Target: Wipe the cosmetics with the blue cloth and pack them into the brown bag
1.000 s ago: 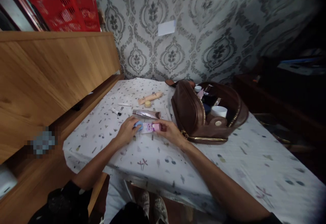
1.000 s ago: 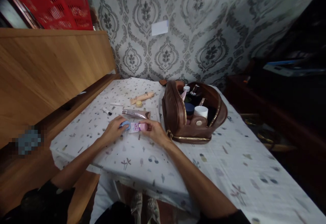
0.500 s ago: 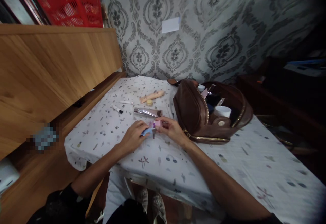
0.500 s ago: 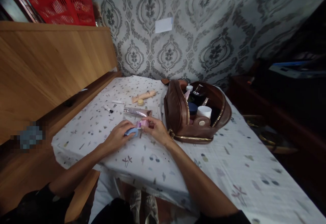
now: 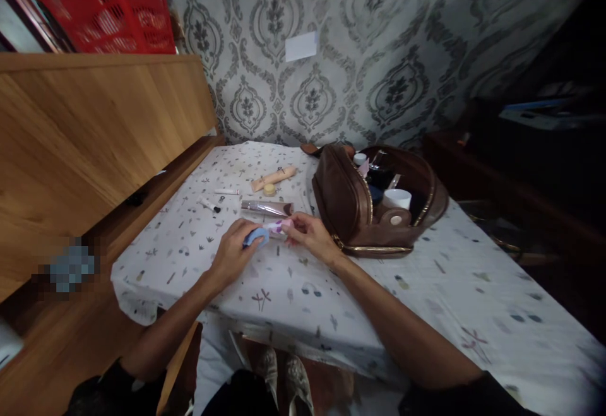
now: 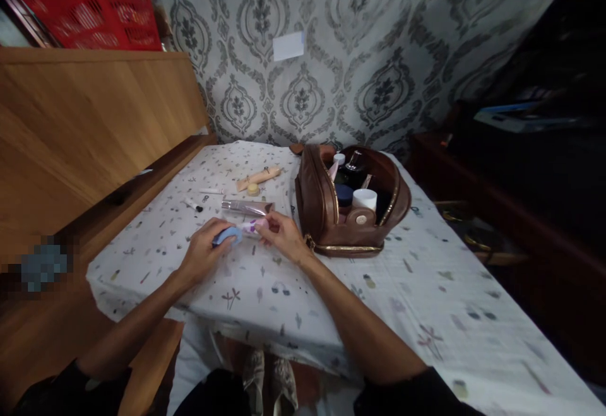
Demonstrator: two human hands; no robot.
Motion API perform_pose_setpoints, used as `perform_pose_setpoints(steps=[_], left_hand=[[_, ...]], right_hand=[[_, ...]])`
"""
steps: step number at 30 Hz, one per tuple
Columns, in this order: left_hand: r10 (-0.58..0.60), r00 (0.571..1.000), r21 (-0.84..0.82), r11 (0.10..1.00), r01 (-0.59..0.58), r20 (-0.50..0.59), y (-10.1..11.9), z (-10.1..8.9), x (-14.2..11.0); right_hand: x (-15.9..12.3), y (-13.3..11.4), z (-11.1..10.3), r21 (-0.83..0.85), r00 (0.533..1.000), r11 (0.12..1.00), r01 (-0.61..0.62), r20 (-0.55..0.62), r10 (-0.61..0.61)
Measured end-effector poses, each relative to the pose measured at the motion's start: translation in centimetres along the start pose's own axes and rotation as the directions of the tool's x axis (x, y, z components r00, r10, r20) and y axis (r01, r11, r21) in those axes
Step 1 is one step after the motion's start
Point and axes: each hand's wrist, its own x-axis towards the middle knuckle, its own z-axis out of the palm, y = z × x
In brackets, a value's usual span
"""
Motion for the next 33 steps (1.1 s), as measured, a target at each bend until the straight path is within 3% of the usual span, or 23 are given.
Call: perform_pose_setpoints(steps=[4, 7, 12, 16, 19, 22, 24, 29, 33], left_hand=[[0.157, 0.988, 0.061, 0.986, -0.157, -0.003, 1.0, 1.2, 0.5], [0.169, 0.985, 0.128, 0.977, -0.171, 0.025, 0.4, 1.6, 0.6], [-0.040, 0.999, 0.130, 0.991, 0.036, 0.027, -2.2, 0.6, 0.1], [-0.237, 0.971, -0.086, 0.967, 0.238, 0.021, -3.3, -0.1, -0.2], [-0.433, 0.901, -0.409, 0.816, 0.409, 0.037, -2.9, 0.0, -0.1], [-0.593, 0.799, -0.707, 0.525, 0.475, 0.096, -1.7, 0.3, 0.2], [-0.638, 0.754, -0.789, 0.379, 0.484, 0.157, -1.0, 0.3, 0.5], [-0.687, 0.695, -0.825, 0.253, 0.505, 0.214, -0.7, -0.2, 0.8], [-0.761, 0.614, -0.847, 0.174, 0.502, 0.208, -1.3, -0.4, 0.8]], right_hand=[[0.0, 0.0, 0.1, 0.017, 0.997, 0.997, -0.073, 0.013, 0.073], [0.2, 0.3, 0.0, 0.040, 0.992, 0.991, -0.126, 0.020, 0.125], [0.3, 0.2, -0.3, 0.090, 0.987, 0.983, -0.160, -0.019, 0.162], [0.2, -0.2, -0.3, 0.142, 0.986, 0.978, -0.156, -0.031, 0.162], [0.1, -0.2, -0.3, 0.209, 0.986, 0.967, -0.146, -0.043, 0.158], [0.2, 0.1, -0.3, 0.293, 0.983, 0.942, -0.166, -0.026, 0.181], [0.3, 0.3, -0.4, 0.341, 0.984, 0.926, -0.163, -0.010, 0.177], [0.4, 0.6, -0.2, 0.323, 0.999, 0.946, -0.042, 0.024, 0.036], [0.5, 0.9, 0.3, 0.272, 0.997, 0.962, 0.015, 0.066, -0.035]])
